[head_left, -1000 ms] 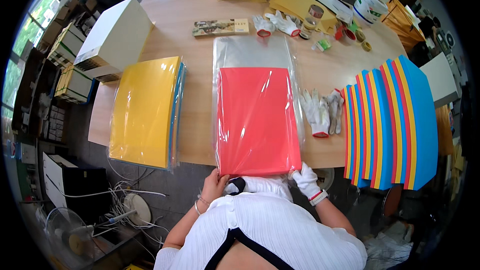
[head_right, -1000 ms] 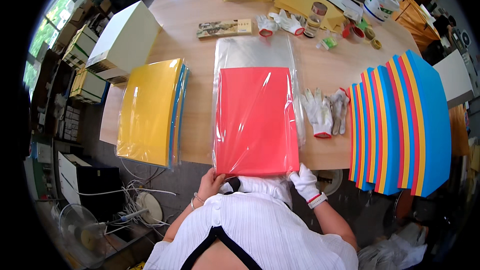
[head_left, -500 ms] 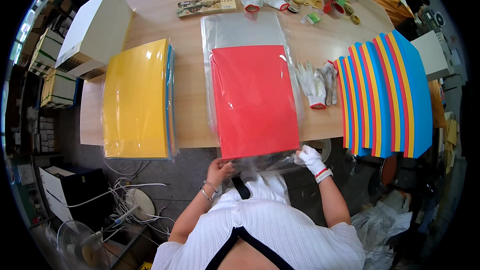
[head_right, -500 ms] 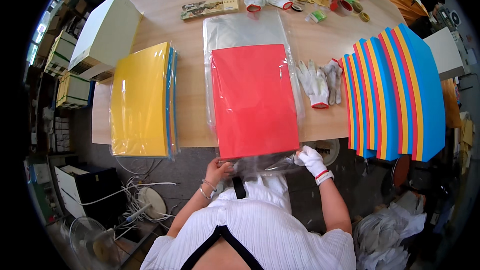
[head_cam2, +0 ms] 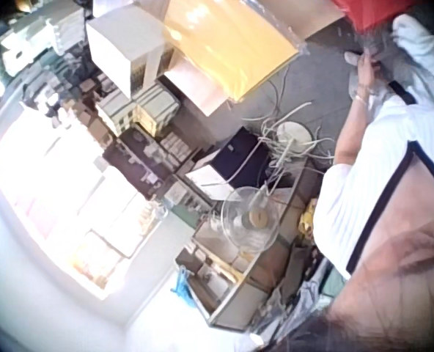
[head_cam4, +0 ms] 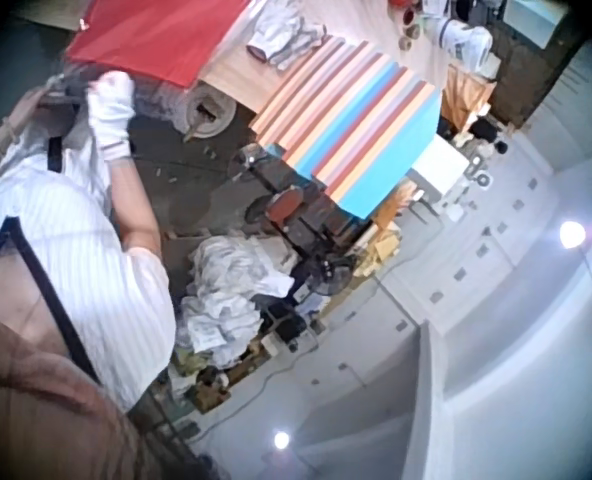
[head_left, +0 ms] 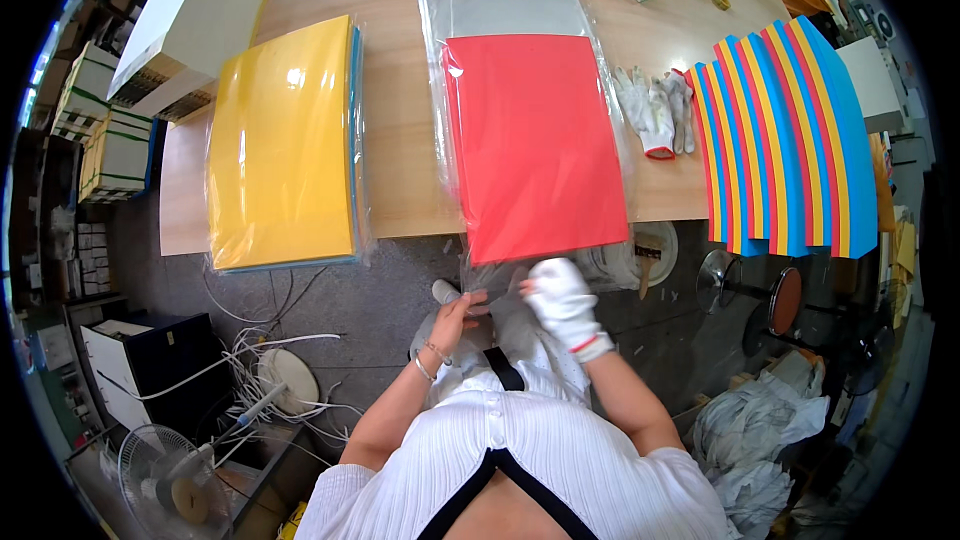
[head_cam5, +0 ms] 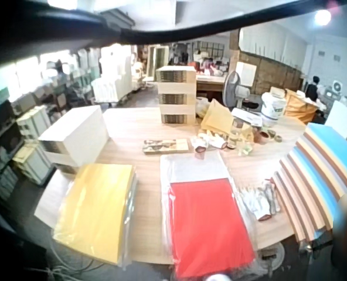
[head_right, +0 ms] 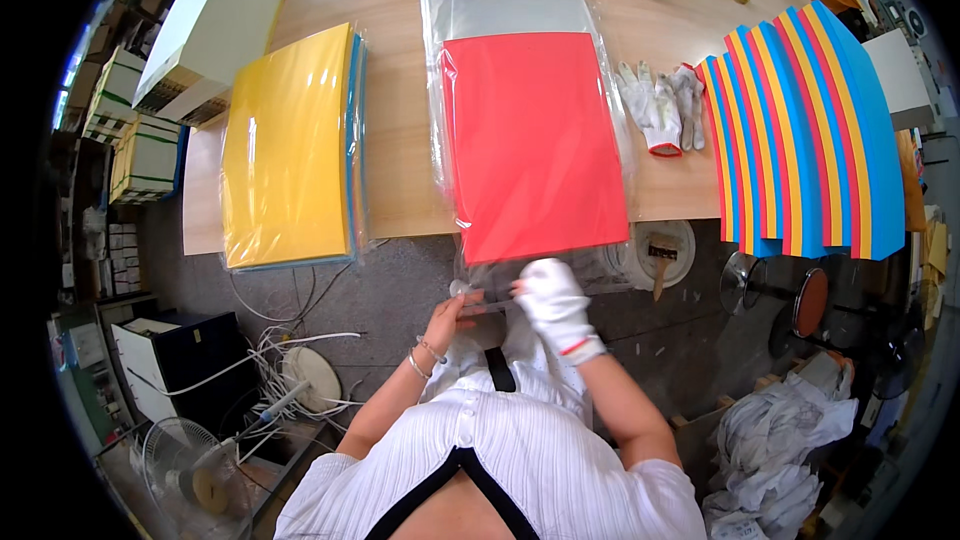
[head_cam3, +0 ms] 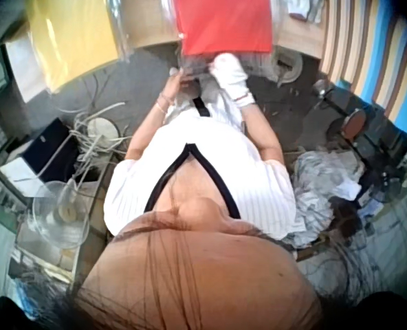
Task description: The person picks up colored paper sheets from a stack and places them individually into plastic sleeves.
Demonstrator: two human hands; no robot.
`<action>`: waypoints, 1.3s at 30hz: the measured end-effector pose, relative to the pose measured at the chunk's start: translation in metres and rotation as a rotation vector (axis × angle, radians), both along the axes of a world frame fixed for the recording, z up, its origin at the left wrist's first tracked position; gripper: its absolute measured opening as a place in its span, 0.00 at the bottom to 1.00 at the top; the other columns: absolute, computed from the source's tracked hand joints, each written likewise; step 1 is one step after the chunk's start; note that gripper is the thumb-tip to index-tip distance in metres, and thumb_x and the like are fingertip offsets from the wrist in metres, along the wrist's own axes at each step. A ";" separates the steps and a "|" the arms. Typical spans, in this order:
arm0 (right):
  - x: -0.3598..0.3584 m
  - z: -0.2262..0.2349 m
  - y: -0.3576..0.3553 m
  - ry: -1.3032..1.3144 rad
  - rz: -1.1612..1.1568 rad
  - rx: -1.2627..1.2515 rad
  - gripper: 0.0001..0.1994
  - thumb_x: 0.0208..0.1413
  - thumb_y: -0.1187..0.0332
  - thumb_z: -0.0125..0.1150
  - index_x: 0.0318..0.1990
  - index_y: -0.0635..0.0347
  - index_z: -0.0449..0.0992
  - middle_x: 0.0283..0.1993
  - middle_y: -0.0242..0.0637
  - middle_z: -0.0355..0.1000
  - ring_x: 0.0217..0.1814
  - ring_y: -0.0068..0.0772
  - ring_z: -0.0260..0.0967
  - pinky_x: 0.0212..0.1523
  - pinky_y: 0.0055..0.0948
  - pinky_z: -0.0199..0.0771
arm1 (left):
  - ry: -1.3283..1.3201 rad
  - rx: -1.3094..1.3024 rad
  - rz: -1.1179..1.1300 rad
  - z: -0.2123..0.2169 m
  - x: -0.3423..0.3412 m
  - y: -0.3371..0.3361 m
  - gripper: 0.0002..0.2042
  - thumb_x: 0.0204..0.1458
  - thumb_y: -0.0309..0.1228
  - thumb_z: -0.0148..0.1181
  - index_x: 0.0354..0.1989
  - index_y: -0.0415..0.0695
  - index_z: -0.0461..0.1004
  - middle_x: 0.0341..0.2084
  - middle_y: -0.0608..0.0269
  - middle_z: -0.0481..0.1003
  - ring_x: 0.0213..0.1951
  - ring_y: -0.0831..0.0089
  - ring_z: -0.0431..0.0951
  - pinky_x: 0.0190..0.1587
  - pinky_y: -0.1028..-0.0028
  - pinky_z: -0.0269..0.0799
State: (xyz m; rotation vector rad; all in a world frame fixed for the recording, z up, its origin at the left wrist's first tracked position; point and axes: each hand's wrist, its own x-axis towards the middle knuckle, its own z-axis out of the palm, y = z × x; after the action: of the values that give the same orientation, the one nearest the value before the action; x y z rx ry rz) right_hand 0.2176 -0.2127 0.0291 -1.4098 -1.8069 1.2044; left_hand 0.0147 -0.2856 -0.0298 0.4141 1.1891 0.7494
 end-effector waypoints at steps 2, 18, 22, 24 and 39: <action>-0.044 -0.004 -0.007 -0.294 0.273 0.361 0.07 0.39 0.66 0.58 0.24 0.58 0.71 0.31 0.39 0.64 0.33 0.42 0.64 0.33 0.37 0.66 | 0.026 0.009 0.018 0.005 0.002 -0.001 0.21 0.58 0.44 0.40 0.48 0.41 0.69 0.45 0.64 0.71 0.43 0.72 0.72 0.40 0.75 0.68; 0.329 -0.108 -0.182 -1.380 0.590 -0.721 0.17 0.52 0.60 0.45 0.45 0.51 0.74 0.49 0.41 0.68 0.49 0.45 0.68 0.49 0.35 0.68 | 0.202 0.116 -0.101 -0.019 0.004 -0.014 0.23 0.57 0.43 0.35 0.48 0.39 0.69 0.46 0.60 0.71 0.46 0.69 0.73 0.44 0.73 0.65; 0.140 -0.035 -0.038 -0.338 0.138 0.431 0.06 0.44 0.68 0.58 0.29 0.58 0.74 0.32 0.38 0.68 0.35 0.40 0.67 0.37 0.32 0.68 | 0.163 0.132 -0.068 -0.006 0.002 -0.013 0.23 0.57 0.43 0.36 0.52 0.39 0.66 0.51 0.61 0.68 0.49 0.68 0.71 0.46 0.72 0.64; 0.053 -0.028 -0.021 -0.036 0.101 0.167 0.07 0.41 0.69 0.59 0.30 0.59 0.74 0.32 0.39 0.67 0.36 0.41 0.65 0.37 0.33 0.67 | 0.075 0.121 -0.027 0.005 0.002 -0.010 0.22 0.57 0.42 0.38 0.54 0.39 0.64 0.51 0.62 0.67 0.49 0.70 0.70 0.46 0.73 0.64; 0.129 -0.078 -0.048 -0.376 0.748 0.276 0.07 0.49 0.65 0.50 0.26 0.58 0.71 0.32 0.38 0.65 0.38 0.39 0.66 0.37 0.36 0.68 | 0.146 -0.059 0.180 -0.017 0.022 -0.018 0.20 0.55 0.38 0.36 0.40 0.36 0.71 0.46 0.57 0.72 0.43 0.66 0.74 0.45 0.71 0.66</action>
State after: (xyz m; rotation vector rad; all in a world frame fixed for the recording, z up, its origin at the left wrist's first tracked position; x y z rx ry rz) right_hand 0.3467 -0.2611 -0.0488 -0.8487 -2.7895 0.9803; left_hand 0.0364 -0.3040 -0.0464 0.3198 1.3951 0.8480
